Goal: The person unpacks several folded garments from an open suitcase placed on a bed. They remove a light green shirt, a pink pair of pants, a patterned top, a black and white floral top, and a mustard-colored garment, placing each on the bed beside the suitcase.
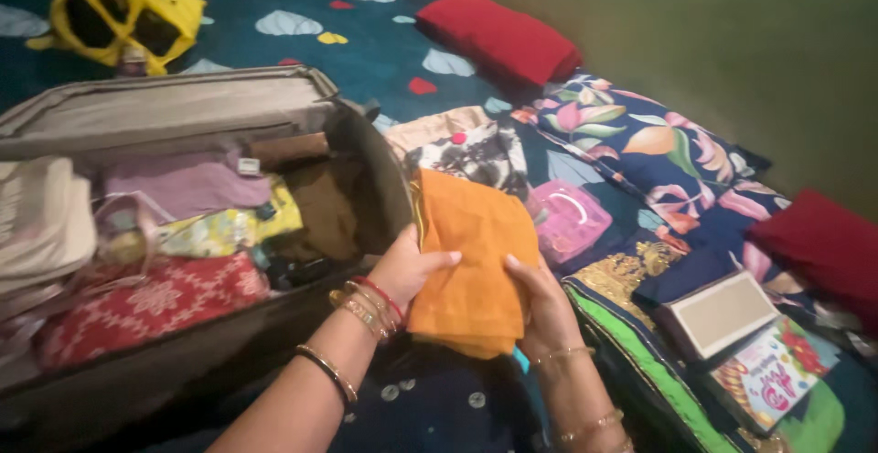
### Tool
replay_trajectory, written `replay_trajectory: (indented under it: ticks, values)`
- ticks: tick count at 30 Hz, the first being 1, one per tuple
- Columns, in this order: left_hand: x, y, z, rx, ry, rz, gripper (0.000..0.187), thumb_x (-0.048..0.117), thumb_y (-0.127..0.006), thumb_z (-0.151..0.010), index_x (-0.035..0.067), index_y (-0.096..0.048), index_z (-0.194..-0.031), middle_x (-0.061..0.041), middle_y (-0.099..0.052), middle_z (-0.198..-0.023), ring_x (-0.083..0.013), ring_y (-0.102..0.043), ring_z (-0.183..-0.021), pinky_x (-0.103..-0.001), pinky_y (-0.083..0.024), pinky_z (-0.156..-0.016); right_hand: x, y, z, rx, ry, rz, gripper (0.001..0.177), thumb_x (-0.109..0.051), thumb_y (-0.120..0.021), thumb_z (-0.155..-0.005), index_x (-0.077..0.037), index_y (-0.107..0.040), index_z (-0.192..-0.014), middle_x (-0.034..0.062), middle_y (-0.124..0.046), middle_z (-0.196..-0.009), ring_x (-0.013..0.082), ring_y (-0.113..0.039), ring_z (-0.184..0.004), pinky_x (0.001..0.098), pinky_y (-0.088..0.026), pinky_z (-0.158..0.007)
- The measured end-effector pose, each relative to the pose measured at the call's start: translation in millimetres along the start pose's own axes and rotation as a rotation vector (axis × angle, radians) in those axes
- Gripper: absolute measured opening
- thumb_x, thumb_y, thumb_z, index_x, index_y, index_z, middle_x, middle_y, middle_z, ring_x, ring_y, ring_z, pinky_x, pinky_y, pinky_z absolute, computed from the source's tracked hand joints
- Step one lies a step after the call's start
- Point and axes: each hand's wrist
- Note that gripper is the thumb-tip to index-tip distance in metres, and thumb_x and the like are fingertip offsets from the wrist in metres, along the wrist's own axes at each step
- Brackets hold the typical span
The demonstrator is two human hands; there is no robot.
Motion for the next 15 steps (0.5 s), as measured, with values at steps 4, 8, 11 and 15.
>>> replay_trajectory:
  ticks: [4,8,11,15]
  values:
    - [-17.3,-21.8,-21.0,-0.184,-0.055,-0.043,0.061,-0.009,-0.064,-0.082,0.006,-0.049,-0.140,-0.010,-0.068,-0.125,-0.0222,-0.069,-0.111,-0.039,-0.058,-0.094,-4.8,37.2,-0.4,0.115,-0.014,-0.050,0.051,-0.016,-0.061,-0.091,-0.006,-0.054,-0.141,0.0110,-0.068,-0.131,0.0234,-0.067,-0.117,0.0398,-0.054,-0.098]
    - [-38.6,-34.6,-37.5,-0.182,0.046,-0.085,0.064,-0.009,-0.062,-0.080,0.005,-0.049,-0.141,-0.011,-0.069,-0.123,-0.0231,-0.070,-0.109,-0.039,-0.058,-0.092,-1.4,74.8,-4.9,0.222,-0.080,-0.124,0.049,-0.019,-0.063,-0.093,0.000,-0.055,-0.137,0.0146,-0.069,-0.126,0.0267,-0.070,-0.111,0.0427,-0.057,-0.096]
    - [-58.4,-39.2,-50.4,-0.256,0.018,-0.124,0.065,-0.008,-0.063,-0.080,0.003,-0.050,-0.143,-0.011,-0.069,-0.125,-0.0220,-0.069,-0.112,-0.037,-0.056,-0.095,2.8,90.8,-4.7,0.258,-0.098,-0.151,0.048,-0.016,-0.065,-0.090,-0.001,-0.057,-0.135,0.0147,-0.071,-0.124,0.0269,-0.071,-0.108,0.0430,-0.058,-0.094]
    - [-85.1,-36.1,-71.8,-0.202,-0.035,-0.323,0.068,-0.005,-0.071,-0.081,0.000,-0.048,-0.144,-0.013,-0.068,-0.128,-0.0245,-0.067,-0.116,-0.036,-0.055,-0.099,8.1,99.3,-4.5,0.257,0.074,-0.025,0.058,-0.003,-0.067,-0.082,-0.008,-0.054,-0.138,0.0121,-0.069,-0.126,0.0243,-0.071,-0.109,0.0413,-0.058,-0.092]
Point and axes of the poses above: each hand's wrist, its own z-axis away from the middle knuckle, its own y-axis out of the back of the hand, x = y × z
